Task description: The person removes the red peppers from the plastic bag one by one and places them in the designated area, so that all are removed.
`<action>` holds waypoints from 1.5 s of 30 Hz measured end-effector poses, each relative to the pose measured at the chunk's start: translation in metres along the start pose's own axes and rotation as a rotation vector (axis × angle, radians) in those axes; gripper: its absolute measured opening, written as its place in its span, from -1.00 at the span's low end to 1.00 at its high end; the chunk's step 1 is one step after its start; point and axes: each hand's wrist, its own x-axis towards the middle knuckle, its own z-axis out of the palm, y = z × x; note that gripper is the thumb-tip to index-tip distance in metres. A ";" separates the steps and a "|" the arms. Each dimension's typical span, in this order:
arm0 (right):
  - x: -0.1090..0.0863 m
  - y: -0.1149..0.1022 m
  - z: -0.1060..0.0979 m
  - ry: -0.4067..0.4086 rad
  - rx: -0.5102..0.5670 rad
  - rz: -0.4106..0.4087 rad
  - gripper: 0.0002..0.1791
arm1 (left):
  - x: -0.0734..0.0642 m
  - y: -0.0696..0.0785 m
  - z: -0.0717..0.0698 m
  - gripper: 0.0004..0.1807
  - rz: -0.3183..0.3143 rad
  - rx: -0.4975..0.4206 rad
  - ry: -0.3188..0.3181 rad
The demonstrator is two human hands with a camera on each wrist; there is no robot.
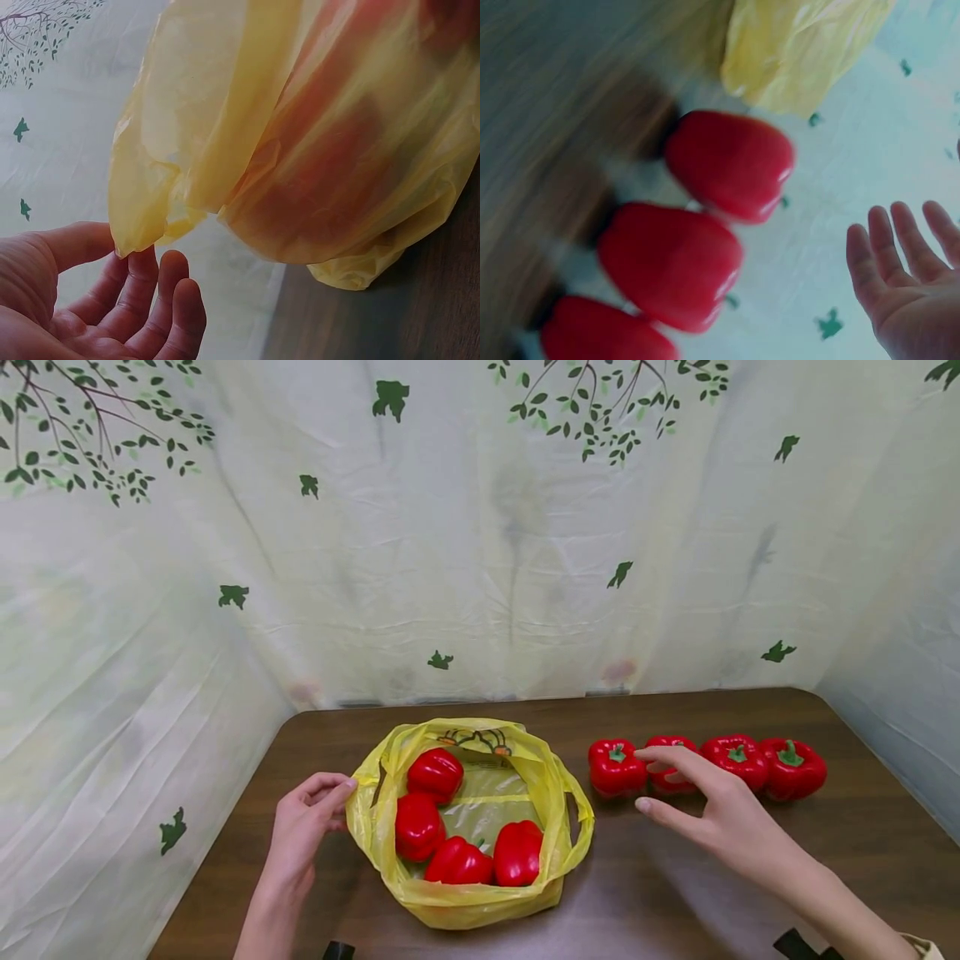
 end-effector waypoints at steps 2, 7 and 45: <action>0.002 -0.006 0.004 -0.028 0.029 -0.039 -0.40 | 0.000 0.000 0.000 -0.74 0.000 -0.003 -0.001; 0.007 -0.019 0.016 -0.147 0.106 -0.122 -0.41 | 0.000 0.000 0.000 -0.73 -0.007 0.002 -0.006; 0.035 -0.035 0.110 -0.579 0.160 -0.047 -0.40 | -0.003 0.001 0.000 -0.76 0.018 -0.008 -0.027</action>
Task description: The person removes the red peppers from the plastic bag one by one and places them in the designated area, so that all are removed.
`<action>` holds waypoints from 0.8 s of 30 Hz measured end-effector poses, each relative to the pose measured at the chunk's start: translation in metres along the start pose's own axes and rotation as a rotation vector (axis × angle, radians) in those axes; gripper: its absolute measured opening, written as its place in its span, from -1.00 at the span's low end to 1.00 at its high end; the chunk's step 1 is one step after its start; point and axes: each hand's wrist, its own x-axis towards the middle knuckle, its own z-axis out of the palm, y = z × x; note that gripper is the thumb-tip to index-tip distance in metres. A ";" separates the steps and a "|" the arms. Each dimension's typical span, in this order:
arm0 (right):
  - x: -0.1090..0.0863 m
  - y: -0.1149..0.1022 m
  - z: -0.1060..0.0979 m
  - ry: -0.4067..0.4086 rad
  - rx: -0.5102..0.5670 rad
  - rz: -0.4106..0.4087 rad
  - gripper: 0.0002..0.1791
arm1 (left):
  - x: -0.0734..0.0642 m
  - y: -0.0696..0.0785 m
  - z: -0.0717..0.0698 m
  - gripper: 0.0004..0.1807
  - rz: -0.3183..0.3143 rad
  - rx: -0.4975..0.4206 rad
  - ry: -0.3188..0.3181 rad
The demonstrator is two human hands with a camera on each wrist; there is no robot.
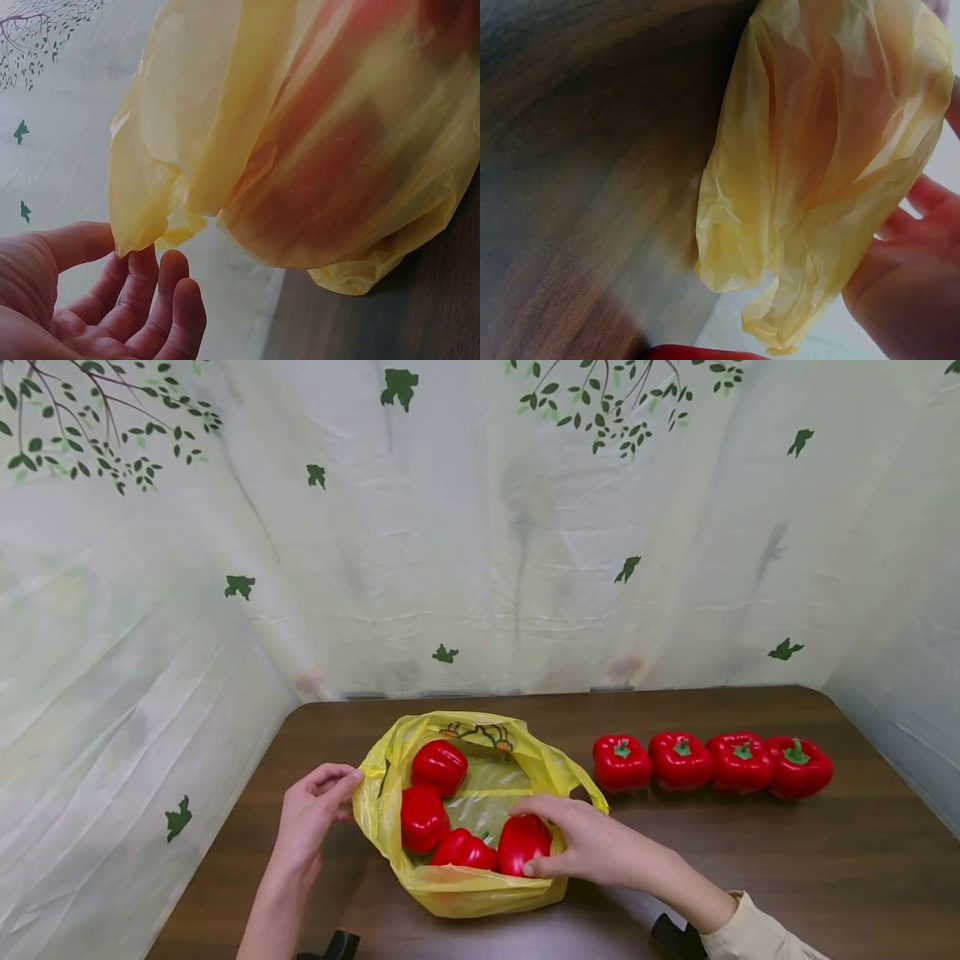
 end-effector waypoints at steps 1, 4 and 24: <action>0.001 0.001 0.000 -0.010 0.011 -0.004 -0.40 | 0.000 0.000 0.000 -0.77 -0.002 -0.001 0.000; 0.002 0.004 -0.001 -0.054 0.048 -0.012 -0.38 | 0.000 0.000 0.000 -0.76 -0.001 -0.007 -0.001; 0.005 0.013 0.011 0.013 0.024 -0.014 -0.39 | 0.000 0.000 0.000 -0.73 -0.002 -0.002 0.010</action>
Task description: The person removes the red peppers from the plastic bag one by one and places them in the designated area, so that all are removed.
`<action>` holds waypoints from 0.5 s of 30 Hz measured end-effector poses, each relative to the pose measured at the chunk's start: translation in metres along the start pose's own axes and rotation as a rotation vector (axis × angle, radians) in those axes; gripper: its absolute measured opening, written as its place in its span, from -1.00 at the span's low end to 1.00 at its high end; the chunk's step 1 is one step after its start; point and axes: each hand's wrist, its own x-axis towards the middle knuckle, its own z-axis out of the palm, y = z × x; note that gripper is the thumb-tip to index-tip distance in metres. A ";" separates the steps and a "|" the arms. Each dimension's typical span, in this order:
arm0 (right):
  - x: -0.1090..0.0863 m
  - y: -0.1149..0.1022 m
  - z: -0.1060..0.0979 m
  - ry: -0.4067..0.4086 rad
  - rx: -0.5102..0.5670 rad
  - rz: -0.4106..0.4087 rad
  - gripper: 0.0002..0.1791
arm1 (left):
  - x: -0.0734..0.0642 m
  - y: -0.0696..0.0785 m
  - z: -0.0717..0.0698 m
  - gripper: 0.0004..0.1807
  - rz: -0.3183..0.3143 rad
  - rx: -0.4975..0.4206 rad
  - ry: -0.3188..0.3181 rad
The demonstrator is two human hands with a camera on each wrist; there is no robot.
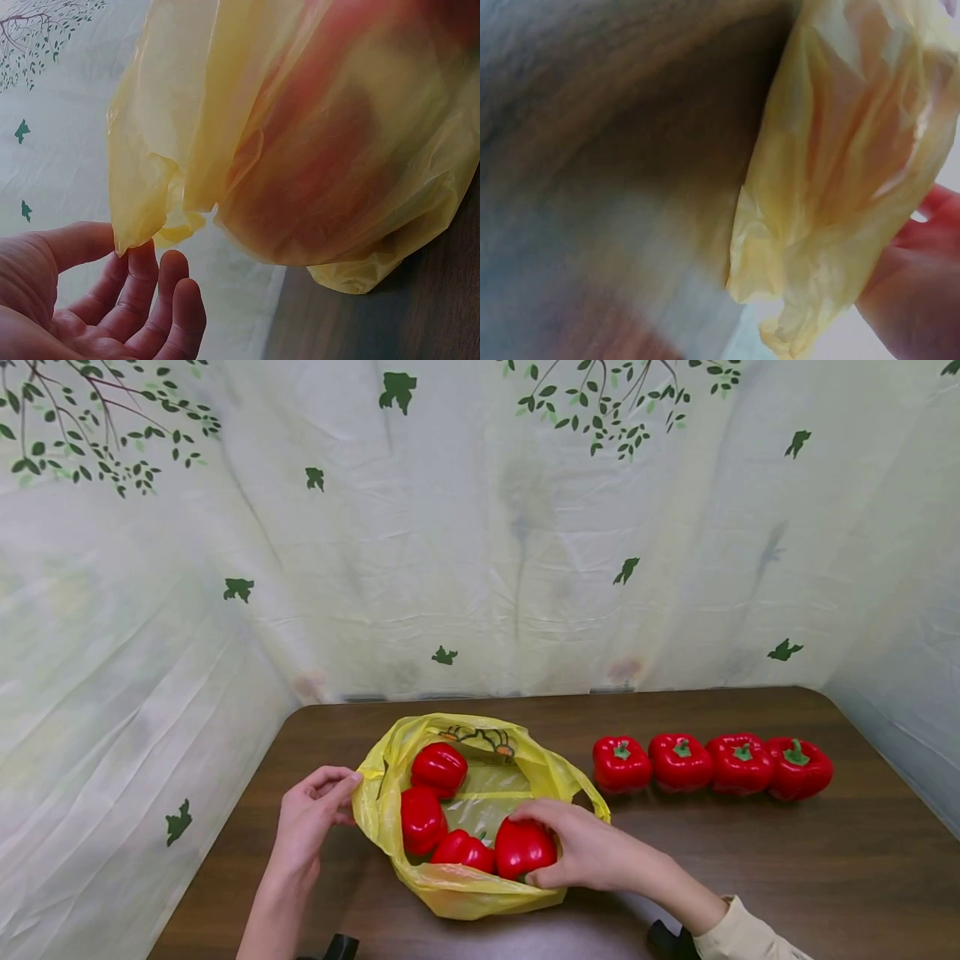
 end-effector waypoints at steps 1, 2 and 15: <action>0.000 0.000 0.000 0.017 0.000 0.001 -0.38 | 0.000 0.000 0.000 -0.72 0.000 0.000 0.000; 0.000 -0.001 0.001 0.037 0.002 -0.001 -0.38 | 0.000 0.000 0.000 -0.72 0.001 0.001 0.000; -0.003 -0.010 -0.003 0.322 0.224 -0.053 -0.38 | 0.001 -0.001 -0.001 -0.71 -0.004 0.009 0.000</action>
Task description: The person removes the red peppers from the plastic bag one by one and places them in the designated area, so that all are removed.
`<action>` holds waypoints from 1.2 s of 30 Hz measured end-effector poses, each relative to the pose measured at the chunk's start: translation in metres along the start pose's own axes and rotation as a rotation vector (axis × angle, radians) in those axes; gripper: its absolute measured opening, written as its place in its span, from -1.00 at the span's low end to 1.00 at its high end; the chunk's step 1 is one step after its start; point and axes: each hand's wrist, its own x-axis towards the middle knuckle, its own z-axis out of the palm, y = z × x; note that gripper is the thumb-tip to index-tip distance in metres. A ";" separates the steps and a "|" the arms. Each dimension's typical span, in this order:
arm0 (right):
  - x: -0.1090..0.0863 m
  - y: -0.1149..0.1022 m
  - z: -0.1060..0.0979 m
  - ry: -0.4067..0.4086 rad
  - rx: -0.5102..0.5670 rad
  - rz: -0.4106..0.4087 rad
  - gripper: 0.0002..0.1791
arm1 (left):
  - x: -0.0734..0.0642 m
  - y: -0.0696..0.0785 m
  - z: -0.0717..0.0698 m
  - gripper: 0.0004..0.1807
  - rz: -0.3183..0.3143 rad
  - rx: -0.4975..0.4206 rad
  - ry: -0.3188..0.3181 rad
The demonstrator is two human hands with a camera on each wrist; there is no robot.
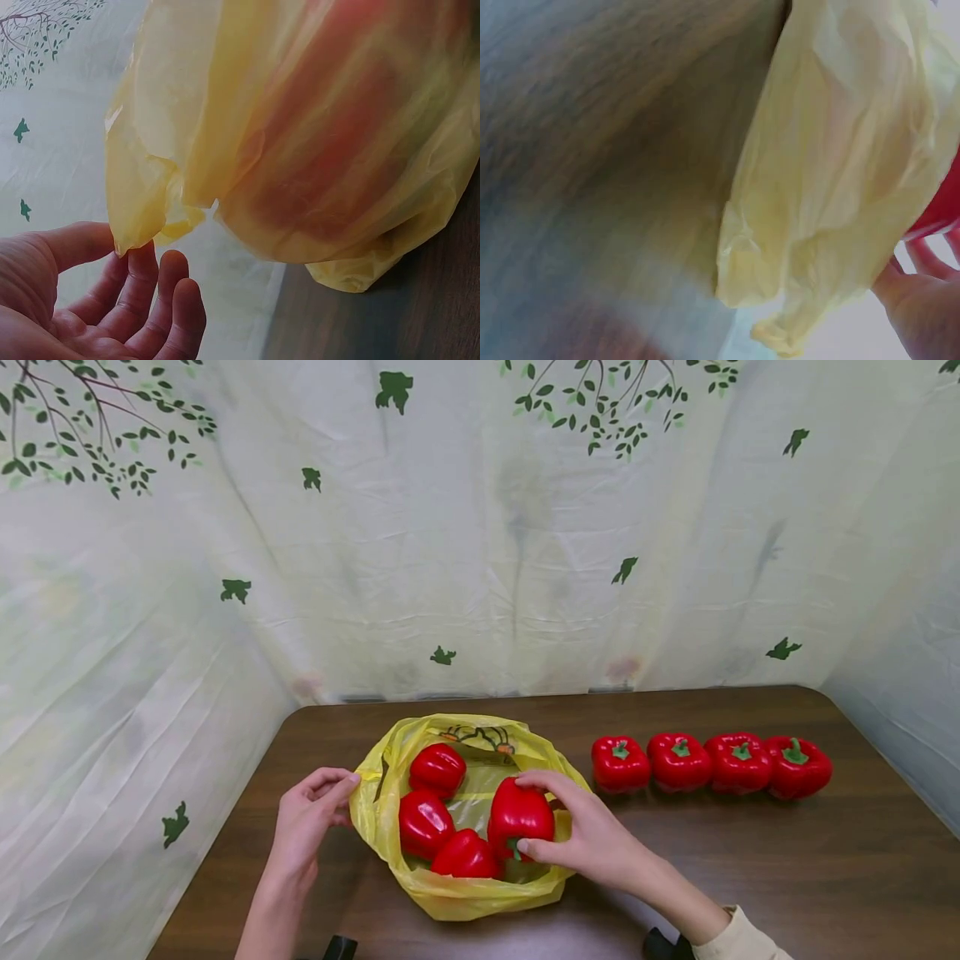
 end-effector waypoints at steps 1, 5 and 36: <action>0.000 -0.001 -0.001 0.014 0.009 -0.005 -0.40 | 0.000 0.000 0.000 -0.71 -0.001 0.001 0.000; -0.003 -0.005 -0.004 0.052 0.046 -0.016 -0.44 | 0.001 0.001 0.000 -0.69 -0.006 0.010 0.001; -0.053 -0.019 -0.057 0.247 0.004 0.163 -0.40 | 0.002 0.000 0.001 -0.68 -0.013 0.025 -0.005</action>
